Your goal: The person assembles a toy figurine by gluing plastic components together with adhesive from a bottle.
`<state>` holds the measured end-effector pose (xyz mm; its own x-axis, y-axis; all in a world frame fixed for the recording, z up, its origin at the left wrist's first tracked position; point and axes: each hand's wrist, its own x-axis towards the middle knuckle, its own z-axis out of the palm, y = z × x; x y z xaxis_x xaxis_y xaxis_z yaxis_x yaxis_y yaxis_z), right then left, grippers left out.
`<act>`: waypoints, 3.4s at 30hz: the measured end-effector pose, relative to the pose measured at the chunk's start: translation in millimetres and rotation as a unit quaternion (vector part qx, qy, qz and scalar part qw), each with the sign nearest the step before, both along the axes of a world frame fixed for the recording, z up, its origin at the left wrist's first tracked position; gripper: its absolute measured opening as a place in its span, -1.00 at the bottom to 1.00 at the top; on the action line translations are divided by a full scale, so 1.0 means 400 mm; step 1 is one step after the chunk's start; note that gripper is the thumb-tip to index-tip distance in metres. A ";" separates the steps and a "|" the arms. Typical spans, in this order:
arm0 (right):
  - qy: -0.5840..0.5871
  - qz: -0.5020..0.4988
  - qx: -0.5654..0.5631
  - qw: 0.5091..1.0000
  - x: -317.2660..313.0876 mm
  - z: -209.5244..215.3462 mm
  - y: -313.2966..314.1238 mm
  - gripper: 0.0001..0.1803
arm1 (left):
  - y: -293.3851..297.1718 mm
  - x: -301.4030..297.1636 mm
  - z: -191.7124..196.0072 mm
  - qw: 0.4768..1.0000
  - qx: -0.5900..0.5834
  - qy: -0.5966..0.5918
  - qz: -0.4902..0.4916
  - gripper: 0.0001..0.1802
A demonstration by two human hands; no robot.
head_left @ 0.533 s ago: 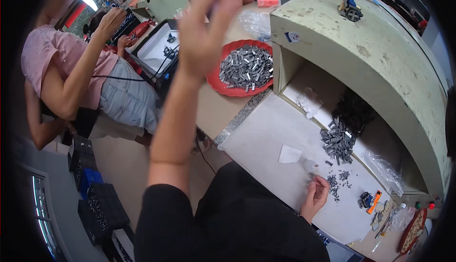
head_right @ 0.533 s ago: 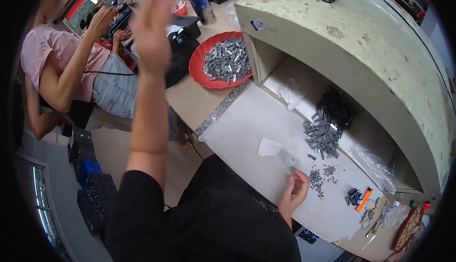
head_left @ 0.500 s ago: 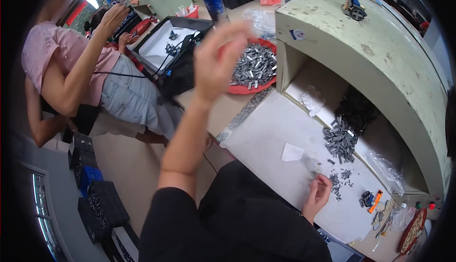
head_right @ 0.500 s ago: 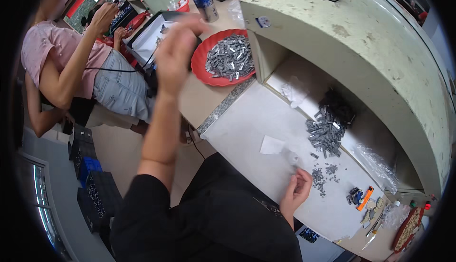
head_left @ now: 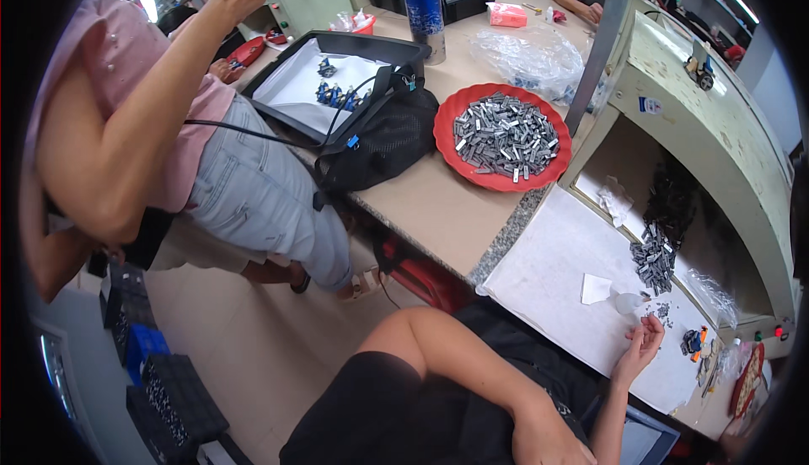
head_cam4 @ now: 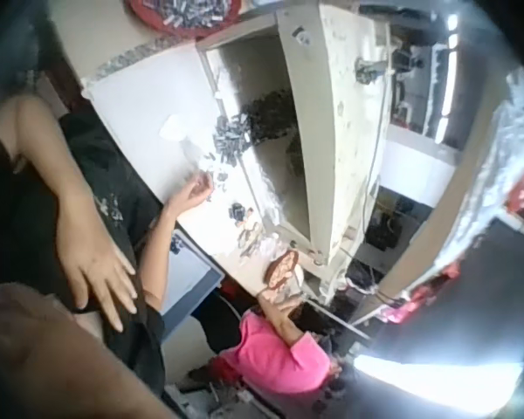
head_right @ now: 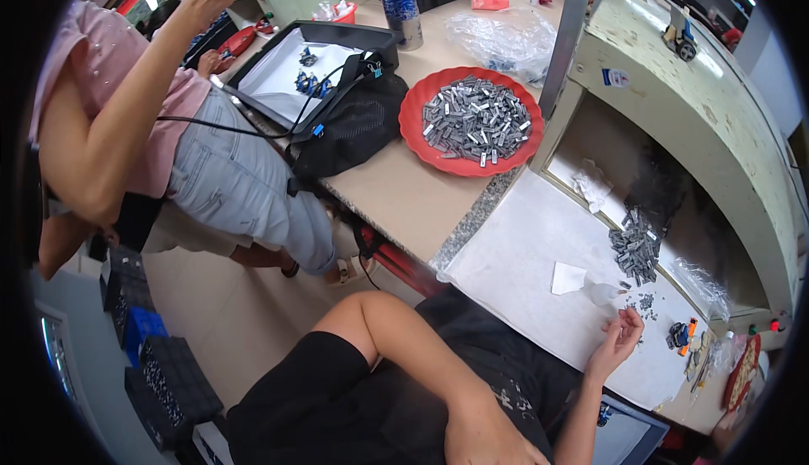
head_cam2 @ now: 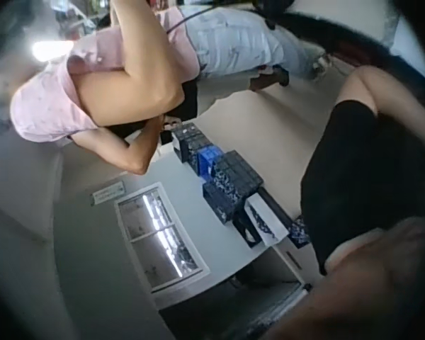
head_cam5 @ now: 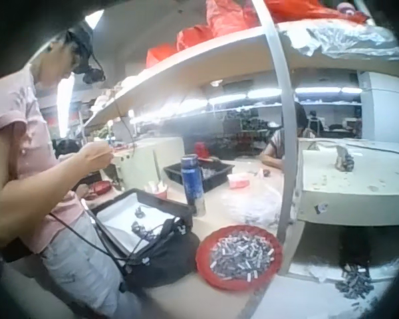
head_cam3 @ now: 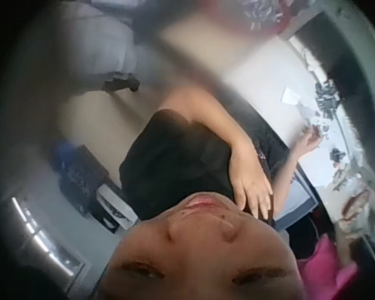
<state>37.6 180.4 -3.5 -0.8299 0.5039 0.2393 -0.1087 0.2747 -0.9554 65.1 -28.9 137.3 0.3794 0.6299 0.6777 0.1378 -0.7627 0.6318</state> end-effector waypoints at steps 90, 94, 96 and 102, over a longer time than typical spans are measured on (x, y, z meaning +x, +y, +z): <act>-0.346 -0.171 0.295 0.874 0.032 0.074 0.601 -0.64 | 0.088 -0.099 -0.254 0.740 -0.410 -0.331 0.419 -0.57; -0.055 -0.267 0.363 0.891 0.110 0.073 0.517 -0.69 | 0.076 -0.084 -0.253 0.741 -0.402 -0.323 0.430 -0.57; 0.042 -0.229 0.098 0.968 0.150 0.111 0.370 -0.80 | 0.073 -0.074 -0.259 0.750 -0.385 -0.295 0.450 -0.58; -0.040 0.052 -0.238 0.969 0.186 0.116 -0.021 -0.92 | 0.069 -0.051 -0.267 0.774 -0.328 -0.175 0.513 -0.57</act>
<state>112.1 171.9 43.0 -0.8888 0.4534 -0.0669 -0.0326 -0.2082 -0.9776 44.8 -1.3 30.7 -0.6832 0.7295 0.0326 0.1915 0.1359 0.9720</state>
